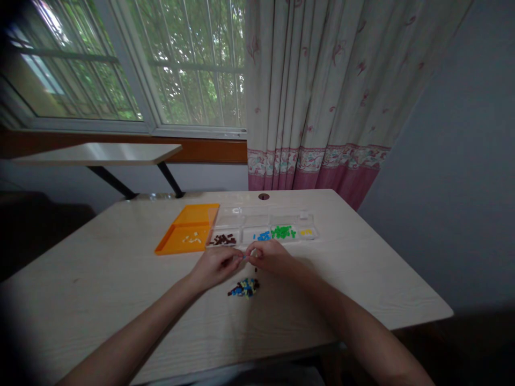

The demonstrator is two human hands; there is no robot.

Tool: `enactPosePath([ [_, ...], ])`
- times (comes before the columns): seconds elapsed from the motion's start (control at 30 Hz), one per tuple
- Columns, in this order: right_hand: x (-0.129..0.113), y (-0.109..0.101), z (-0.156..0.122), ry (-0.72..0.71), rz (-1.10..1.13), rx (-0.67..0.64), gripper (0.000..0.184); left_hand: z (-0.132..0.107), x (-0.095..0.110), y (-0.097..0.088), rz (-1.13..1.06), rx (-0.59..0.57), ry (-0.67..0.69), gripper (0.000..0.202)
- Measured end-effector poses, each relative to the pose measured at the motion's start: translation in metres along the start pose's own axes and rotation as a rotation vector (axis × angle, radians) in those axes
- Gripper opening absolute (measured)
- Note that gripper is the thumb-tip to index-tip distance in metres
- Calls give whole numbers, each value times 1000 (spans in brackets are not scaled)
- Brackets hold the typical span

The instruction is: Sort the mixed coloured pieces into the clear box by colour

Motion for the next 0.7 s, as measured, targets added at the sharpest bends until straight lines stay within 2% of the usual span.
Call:
enactPosePath([
  [0.17,-2,-4,0,33,-24,32,18,0,-2,1,-13,57,-65,18],
  [0.4,1,-6,-1,-42,-73,85,19,0,-5,6,-89,55,-153,19],
  [0.5,2,-15,-1,-49,-120,214,20,1,-3,9,-108,-49,-151,23],
  [0.6,4,-29,-3,-71,-144,398,26,3,3,11,-115,-210,-47,30],
  [0.7,6,-39,-4,-86,-156,513,29,4,7,14,-111,-288,32,30],
])
Point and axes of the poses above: each hand's wrist, its own z-axis towards the middle knuckle, its own y-axis out of the palm, x = y × z, the point moved 2 cm from there along z, towards the middle knuckle, and after that the axes turned 5 degrees about y, right-handed, at the moved point
